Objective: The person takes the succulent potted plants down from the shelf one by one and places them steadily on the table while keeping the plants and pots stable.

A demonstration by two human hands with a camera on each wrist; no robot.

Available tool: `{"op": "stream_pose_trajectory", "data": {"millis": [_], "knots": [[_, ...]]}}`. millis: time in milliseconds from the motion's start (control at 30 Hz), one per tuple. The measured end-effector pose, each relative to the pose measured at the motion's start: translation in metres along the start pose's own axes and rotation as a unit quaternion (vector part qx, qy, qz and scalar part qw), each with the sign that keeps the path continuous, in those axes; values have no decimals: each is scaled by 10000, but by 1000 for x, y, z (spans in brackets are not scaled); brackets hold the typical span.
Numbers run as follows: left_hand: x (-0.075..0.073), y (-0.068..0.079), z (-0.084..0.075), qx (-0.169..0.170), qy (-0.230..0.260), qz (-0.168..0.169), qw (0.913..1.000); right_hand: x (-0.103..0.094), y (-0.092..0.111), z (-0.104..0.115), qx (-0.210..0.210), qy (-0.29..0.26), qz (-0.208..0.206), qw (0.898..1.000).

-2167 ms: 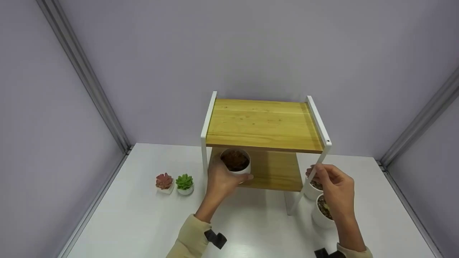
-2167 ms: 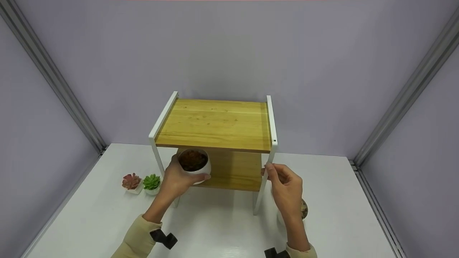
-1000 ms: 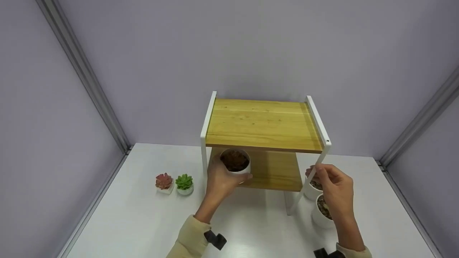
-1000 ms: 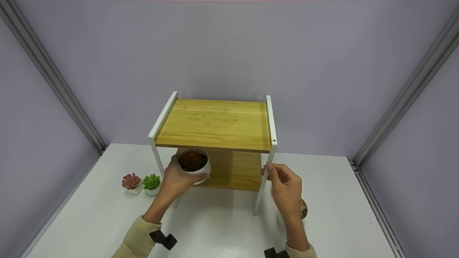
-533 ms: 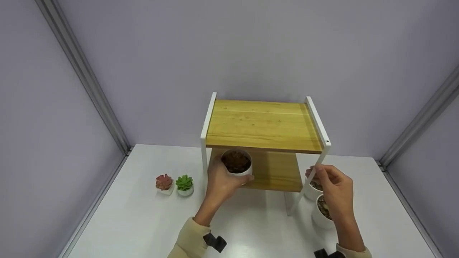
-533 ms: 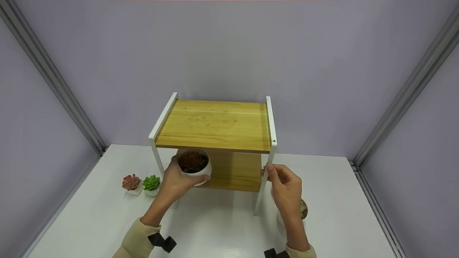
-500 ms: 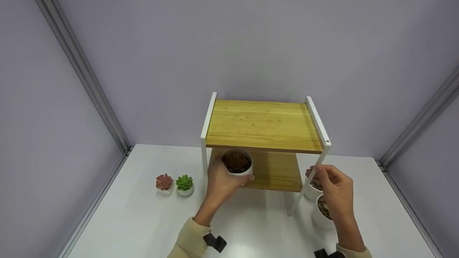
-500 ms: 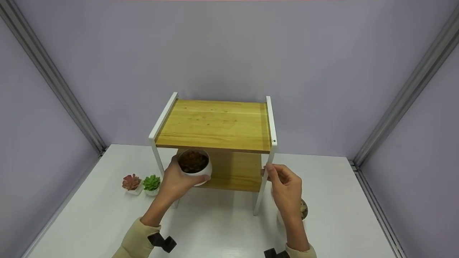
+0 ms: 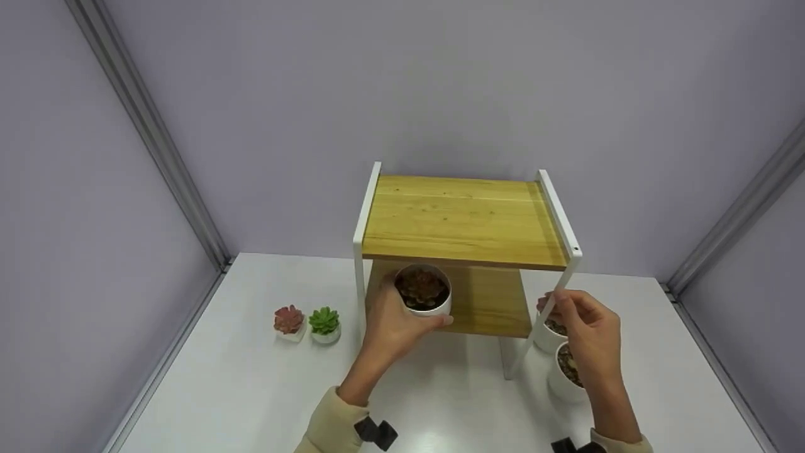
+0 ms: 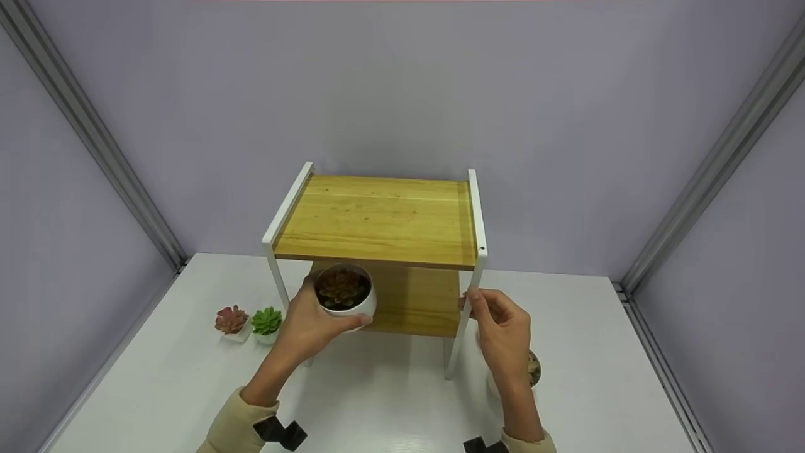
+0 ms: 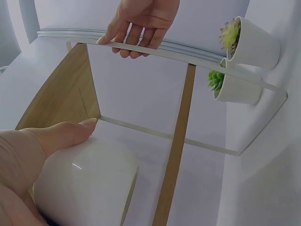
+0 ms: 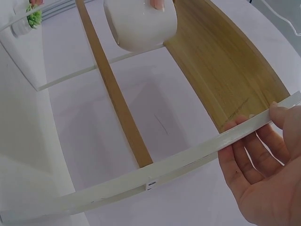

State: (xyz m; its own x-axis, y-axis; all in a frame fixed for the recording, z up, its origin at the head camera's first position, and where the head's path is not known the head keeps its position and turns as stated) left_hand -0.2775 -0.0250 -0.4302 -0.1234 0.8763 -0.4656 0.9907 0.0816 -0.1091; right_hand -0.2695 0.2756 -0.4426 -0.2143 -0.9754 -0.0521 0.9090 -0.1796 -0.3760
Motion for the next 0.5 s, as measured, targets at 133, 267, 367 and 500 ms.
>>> {"op": "stream_pose_trajectory", "data": {"millis": [133, 267, 367, 500], "knots": [[-2, 5, -3, 94, 70, 81, 9999, 0, 0, 0, 24, 5, -10, 10000], [-5, 10, -6, 178, 65, 149, 9997, 0, 0, 0, 50, 19, -7, 10000], [-6, 15, -8, 215, 62, 217, 9995, 0, 0, 0, 81, 58, -4, 10000], [-9, 21, -8, 241, 83, 263, 9993, 0, 0, 0, 132, 82, 4, 9999]]}}
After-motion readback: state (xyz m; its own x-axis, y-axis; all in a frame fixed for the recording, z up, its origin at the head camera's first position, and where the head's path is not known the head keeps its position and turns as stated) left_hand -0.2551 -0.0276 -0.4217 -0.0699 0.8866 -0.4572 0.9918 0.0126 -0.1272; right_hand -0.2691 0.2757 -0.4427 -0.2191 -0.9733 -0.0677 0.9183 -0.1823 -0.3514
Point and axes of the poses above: each hand's wrist, its own y-axis away from the middle knuckle, its own x-axis out of the palm, z = x × y, the point moved 3 cm from there along -y, towards the middle knuckle, and after that the axes turned 5 degrees about -x, right-handed, at the moved point
